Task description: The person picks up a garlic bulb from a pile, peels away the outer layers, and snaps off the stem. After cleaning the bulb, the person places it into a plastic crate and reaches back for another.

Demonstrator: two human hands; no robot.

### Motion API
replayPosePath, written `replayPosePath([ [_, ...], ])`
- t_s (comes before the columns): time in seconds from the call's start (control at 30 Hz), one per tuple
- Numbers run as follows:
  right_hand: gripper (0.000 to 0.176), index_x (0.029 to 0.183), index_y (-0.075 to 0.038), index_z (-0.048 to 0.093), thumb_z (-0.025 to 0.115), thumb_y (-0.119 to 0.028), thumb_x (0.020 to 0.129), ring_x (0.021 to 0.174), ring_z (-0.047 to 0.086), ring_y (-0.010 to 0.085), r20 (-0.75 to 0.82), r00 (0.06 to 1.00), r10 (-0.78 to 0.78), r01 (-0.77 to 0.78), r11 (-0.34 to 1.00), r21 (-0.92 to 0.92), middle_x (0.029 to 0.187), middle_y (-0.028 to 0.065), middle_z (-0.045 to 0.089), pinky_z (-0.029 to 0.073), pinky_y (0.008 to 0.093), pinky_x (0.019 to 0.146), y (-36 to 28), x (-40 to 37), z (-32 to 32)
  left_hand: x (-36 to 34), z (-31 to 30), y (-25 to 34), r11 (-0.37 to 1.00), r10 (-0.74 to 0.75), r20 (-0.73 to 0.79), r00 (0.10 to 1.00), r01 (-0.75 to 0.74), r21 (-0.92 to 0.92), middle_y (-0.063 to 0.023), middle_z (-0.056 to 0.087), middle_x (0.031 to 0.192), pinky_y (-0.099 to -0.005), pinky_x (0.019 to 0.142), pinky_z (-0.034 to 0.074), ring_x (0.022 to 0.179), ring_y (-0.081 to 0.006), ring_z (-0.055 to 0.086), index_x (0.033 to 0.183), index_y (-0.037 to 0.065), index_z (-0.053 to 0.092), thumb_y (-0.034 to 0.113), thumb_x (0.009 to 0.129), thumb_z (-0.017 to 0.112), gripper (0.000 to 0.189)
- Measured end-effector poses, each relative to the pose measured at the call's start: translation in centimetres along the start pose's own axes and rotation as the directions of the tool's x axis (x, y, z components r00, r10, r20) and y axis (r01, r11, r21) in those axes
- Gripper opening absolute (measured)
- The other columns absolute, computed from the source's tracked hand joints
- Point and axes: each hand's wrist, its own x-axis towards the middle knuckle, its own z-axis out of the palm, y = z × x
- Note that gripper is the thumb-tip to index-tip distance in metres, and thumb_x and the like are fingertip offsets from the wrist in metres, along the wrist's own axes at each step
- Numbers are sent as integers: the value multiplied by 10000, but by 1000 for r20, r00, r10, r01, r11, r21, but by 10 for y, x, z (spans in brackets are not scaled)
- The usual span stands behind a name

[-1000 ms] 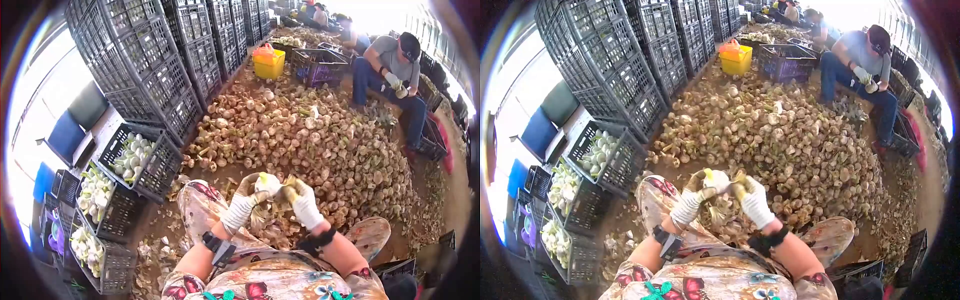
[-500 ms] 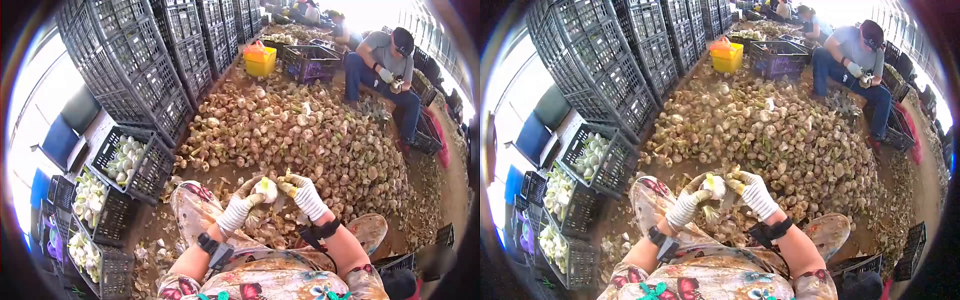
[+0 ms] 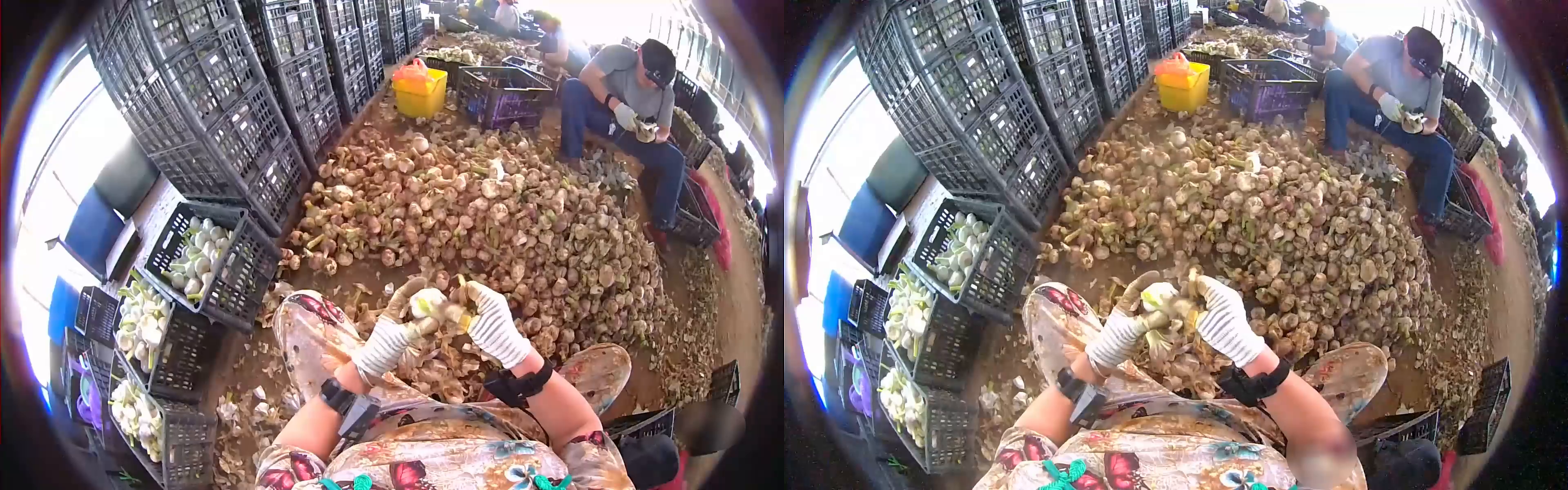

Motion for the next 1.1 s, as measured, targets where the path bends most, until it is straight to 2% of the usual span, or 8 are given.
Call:
replayPosePath([
  [0.23, 153, 790, -29, 548, 662, -131, 776, 663, 576, 326, -187, 978, -92, -10, 876, -481, 732, 160, 591, 460, 359, 594, 28, 16, -8, -9, -3, 12, 994, -77, 29, 997, 79, -76, -88, 548, 1149, -341, 873, 493, 1016, -197, 569, 1255, 67, 410, 106, 757, 719, 587],
  [0.27, 136, 836, -32, 572, 647, -136, 790, 705, 597, 322, -134, 979, -155, 26, 743, -669, 770, 156, 613, 472, 356, 621, 40, 20, -20, -10, -2, 11, 994, -63, 34, 997, 65, -89, -90, 555, 1137, -350, 869, 497, 1007, -200, 575, 1253, 63, 413, 111, 755, 720, 587],
  [0.37, 297, 1074, -31, 598, 654, -150, 808, 771, 639, 231, -67, 992, -104, 57, 866, -497, 893, 106, 672, 484, 297, 689, 74, 15, -29, -6, -3, 15, 994, -74, -11, 997, 73, -78, -92, 572, 1102, -360, 862, 503, 983, -204, 586, 1243, 52, 425, 122, 753, 722, 577],
  [0.5, 414, 1174, 11, 537, 672, -163, 823, 803, 538, 63, 48, 960, 275, -270, 959, -90, 881, 2, 645, 453, 231, 763, 38, 4, -32, 1, -8, 0, 997, -80, -25, 997, 80, -2, -86, 578, 1079, -326, 844, 504, 955, -194, 595, 1230, 55, 443, 96, 753, 720, 553],
  [0.63, 414, 1175, -16, 553, 691, -132, 802, 925, 517, 77, 60, 992, 109, -121, 961, 250, 1032, 16, 604, 422, 233, 840, -4, -2, -15, 2, -1, -1, 992, -47, 11, 999, 46, 114, -56, 571, 1095, -278, 842, 480, 974, -147, 570, 1255, 75, 442, 92, 751, 727, 579],
  [0.73, 356, 1113, -7, 579, 693, -135, 800, 932, 512, 87, 72, 997, -9, 3, 997, 81, 1014, 13, 596, 430, 238, 813, -7, -2, -13, -3, 9, 8, 985, -85, 49, 995, 76, 158, -40, 549, 1152, -265, 887, 445, 1026, -126, 531, 1311, 80, 410, 118, 754, 731, 644],
  [0.87, 184, 928, -18, 620, 686, -144, 812, 786, 530, 62, 195, 955, 224, -276, 912, 305, 868, 0, 606, 437, 214, 697, -12, -6, -14, -6, 10, 4, 986, -137, 142, 980, 122, 114, -35, 549, 1164, -253, 879, 445, 1026, -118, 530, 1349, 66, 373, 198, 794, 707, 661],
  [1.1, 162, 956, -18, 634, 647, -137, 846, 779, 551, 56, 210, 925, 317, -376, 844, 381, 855, -2, 628, 459, 208, 705, -11, -12, -11, -10, 2, 3, 979, -195, 198, 961, 203, -19, -48, 555, 1160, -246, 824, 473, 999, -114, 553, 1324, 47, 400, 337, 839, 644, 616],
])
